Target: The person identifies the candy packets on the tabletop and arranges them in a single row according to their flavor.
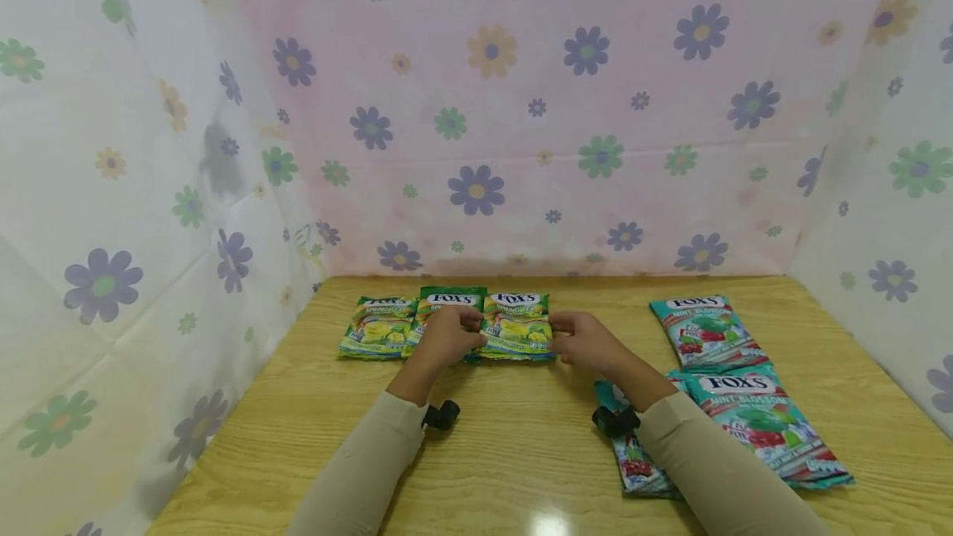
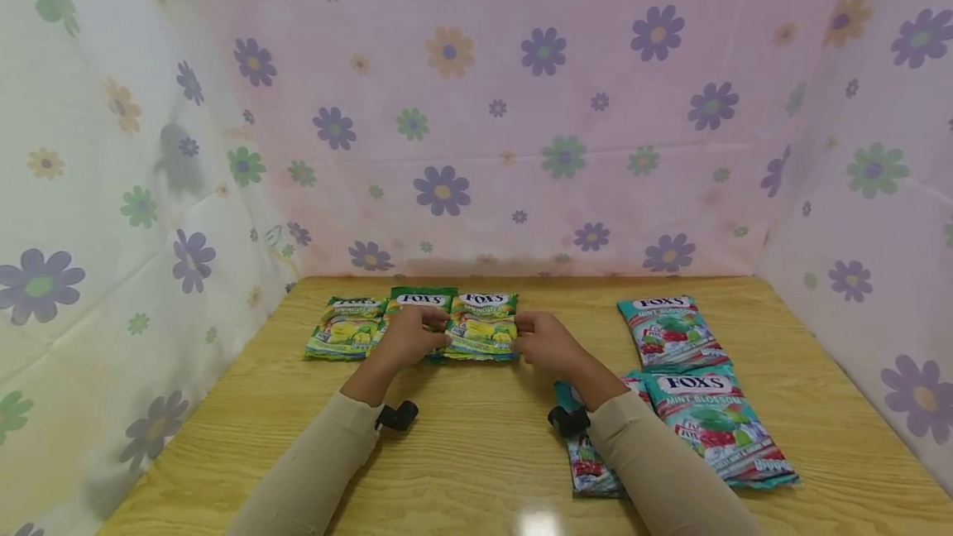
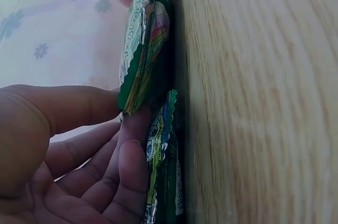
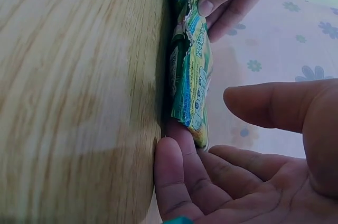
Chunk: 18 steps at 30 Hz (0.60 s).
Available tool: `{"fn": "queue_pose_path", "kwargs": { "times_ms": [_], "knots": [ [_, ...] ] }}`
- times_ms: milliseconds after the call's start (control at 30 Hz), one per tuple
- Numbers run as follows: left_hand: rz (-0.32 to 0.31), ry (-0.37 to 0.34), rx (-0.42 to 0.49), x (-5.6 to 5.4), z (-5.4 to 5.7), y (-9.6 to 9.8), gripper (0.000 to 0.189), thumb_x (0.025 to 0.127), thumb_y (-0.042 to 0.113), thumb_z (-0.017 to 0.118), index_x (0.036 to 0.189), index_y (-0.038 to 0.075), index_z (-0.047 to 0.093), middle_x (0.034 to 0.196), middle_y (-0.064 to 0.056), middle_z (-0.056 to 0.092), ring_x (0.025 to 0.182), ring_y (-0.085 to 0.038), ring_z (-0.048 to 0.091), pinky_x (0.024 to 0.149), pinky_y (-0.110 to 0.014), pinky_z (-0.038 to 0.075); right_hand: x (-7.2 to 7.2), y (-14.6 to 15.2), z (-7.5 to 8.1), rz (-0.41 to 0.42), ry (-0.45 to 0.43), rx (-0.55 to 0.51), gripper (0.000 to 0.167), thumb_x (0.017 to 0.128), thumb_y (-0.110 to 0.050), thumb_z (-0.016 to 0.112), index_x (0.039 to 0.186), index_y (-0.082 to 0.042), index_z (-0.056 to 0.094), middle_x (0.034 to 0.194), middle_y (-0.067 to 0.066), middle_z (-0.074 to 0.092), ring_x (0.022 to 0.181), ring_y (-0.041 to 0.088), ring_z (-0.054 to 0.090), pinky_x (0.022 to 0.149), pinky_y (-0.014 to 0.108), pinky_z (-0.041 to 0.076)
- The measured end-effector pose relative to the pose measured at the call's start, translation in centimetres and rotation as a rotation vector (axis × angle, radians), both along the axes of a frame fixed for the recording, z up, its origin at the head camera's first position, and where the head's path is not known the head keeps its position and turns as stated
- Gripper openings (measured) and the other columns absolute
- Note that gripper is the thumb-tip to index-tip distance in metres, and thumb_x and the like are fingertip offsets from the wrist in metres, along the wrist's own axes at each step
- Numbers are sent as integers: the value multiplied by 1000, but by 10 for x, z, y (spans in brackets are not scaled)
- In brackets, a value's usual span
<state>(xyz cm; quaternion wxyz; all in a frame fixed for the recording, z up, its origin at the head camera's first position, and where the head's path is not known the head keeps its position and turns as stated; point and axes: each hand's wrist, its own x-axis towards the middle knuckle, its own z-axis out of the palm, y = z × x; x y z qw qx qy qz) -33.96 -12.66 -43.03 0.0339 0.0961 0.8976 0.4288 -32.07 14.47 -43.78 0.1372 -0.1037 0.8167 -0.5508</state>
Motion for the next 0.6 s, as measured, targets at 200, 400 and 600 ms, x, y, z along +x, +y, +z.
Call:
{"fn": "queue_pose_path", "kwargs": {
  "times_ms": [200,400,600],
  "knots": [
    [11,7,-34,1,1,1,36,92,16,80,127,11,72,116,-6,73,106,-25,69,83,-40,61,1,2,-1,48,52,32,64,104,-10,59,161,2,30,166,25,29,143,44,46,93,41,59],
    [20,6,-47,1,2,1,36,92,16,80,127,11,72,116,-5,73,104,-24,69,81,-39,61,1,2,0,90,78,47,67,104,-13,60,161,2,28,167,24,29,145,47,43,99,45,57],
    [20,8,-53,1,2,1,36,92,17,80,127,11,72,115,-5,73,105,-25,69,82,-40,60,2,2,0,89,69,50,69,103,-13,63,162,1,28,167,23,30,146,46,42,104,47,55]
  ]
}}
